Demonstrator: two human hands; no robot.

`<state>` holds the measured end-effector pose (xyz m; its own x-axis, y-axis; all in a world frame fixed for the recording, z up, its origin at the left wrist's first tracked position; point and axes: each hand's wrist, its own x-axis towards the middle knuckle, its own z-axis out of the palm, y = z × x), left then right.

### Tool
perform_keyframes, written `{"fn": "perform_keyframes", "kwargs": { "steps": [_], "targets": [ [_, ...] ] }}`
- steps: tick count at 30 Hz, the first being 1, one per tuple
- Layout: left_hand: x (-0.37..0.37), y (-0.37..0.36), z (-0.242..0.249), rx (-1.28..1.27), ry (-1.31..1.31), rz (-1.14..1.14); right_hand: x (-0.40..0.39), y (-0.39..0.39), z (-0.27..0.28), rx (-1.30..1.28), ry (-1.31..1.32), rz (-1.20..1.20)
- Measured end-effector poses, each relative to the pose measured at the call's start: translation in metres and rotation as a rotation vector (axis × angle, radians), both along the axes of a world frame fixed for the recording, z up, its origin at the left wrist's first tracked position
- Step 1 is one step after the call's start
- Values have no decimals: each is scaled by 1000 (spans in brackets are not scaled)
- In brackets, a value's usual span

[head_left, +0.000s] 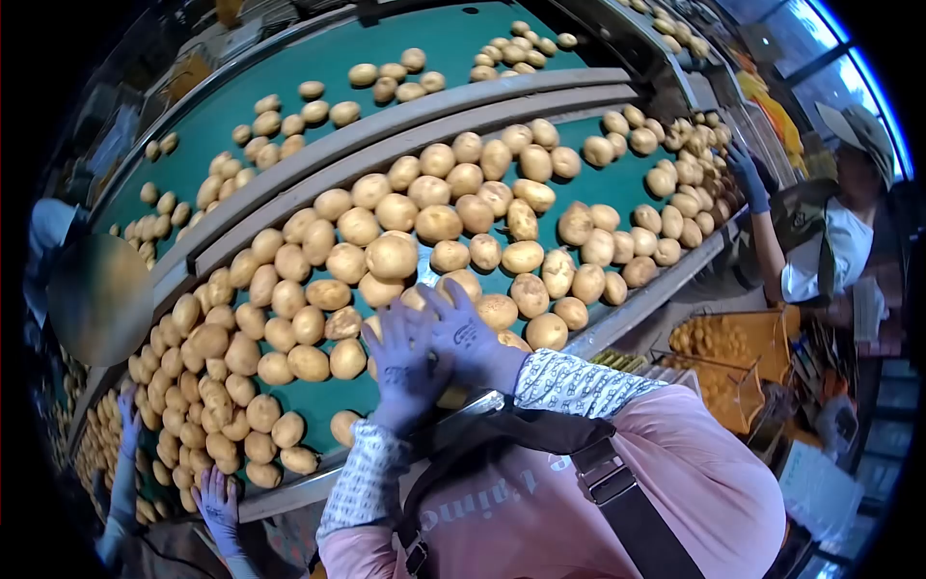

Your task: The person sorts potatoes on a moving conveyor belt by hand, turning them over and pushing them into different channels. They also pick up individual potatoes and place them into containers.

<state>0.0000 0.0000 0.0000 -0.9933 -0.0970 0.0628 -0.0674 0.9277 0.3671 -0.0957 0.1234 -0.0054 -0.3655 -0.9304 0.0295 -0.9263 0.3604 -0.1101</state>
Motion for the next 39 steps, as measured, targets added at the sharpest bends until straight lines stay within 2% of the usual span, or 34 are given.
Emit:
{"fn": "perform_keyframes", "kwargs": {
  "steps": [2, 3, 5, 8, 9, 10, 11, 12, 13, 14, 15, 16, 17, 19, 21, 22, 23, 24, 26, 27, 30, 31, 32, 33, 34, 35, 36, 37, 38, 39],
  "targets": [
    [-24, -3, -1, -21, 37, -127, -5, 7, 19, -46, -17, -147],
    [-67, 34, -20, 70, 16, -170, -37, 50, -4, -84, -70, -245],
    [-110, 60, -23, 229, -20, -244, -53, 79, -26, -186, -162, -432],
    [-169, 108, -20, 37, -78, -333, -94, 124, -33, 135, -47, -457],
    [-181, 121, -29, -18, -18, -330, -104, 131, -34, 198, -25, -496],
    [-195, 133, -43, -74, 44, -323, -114, 144, -41, 112, 0, -497],
    [-217, 139, -54, 5, 183, -393, -131, 152, -42, 257, 42, -526],
    [-237, 152, -57, 61, 212, -425, -144, 165, -59, 218, 83, -585],
    [-258, 171, -60, 111, 194, -440, -165, 180, -41, 178, -149, -639],
    [-279, 194, -65, 126, 151, -439, -172, 192, -35, 155, -57, -604],
    [-297, 219, -77, 155, 215, -375, -179, 202, -39, 66, -41, -629],
    [-305, 236, -81, 181, 296, -301, -187, 221, -90, 76, 5, -682],
    [-312, 248, -85, 187, 302, -293, -192, 231, -93, 185, -42, -701],
    [-303, 251, -78, 290, 192, -363, -213, 241, -95, 110, 153, -660],
    [-277, 230, -59, 385, 273, -402, -251, 265, -119, 89, 277, -641],
    [-255, 209, -38, 371, 256, -378, -259, 250, -104, 92, 97, -771],
    [-227, 185, -22, 372, 295, -328, -258, 255, -114, -47, 51, -757],
    [-195, 154, 4, 441, 258, -257, -256, 257, -103, -67, -9, -757],
    [-118, 107, -7, 366, 177, 168, -259, 259, -90, -83, 15, -737],
    [-69, 63, 0, 310, 485, 120, -255, 252, -89, -105, 19, -722],
    [46, 5, -12, -7, 241, 454, -276, 249, -92, -426, 222, -645],
    [69, 3, -16, -80, 136, 517, -242, 207, -43, -466, 15, -566],
    [65, 10, -13, -3, 47, 644, -226, 168, -32, -589, -162, -418],
    [64, 12, -35, -41, 41, 657, -205, 122, 14, -406, -292, -338],
    [45, 26, -23, -42, -128, 675, -188, 89, 26, -491, -426, -206],
    [24, 38, -10, -45, -292, 688, -182, 54, 9, -433, -83, -115],
    [16, 37, -22, -50, -242, 718, -169, 22, 13, -424, -134, -77],
    [11, 38, -28, -41, -233, 726, -161, -9, -7, -479, -174, -29],
    [3, 40, -32, -26, -225, 720, -142, -24, 3, -380, -179, -47],
    [-11, 46, -35, 0, -214, 700, -127, -34, -35, -403, -20, -54]
  ]
}}
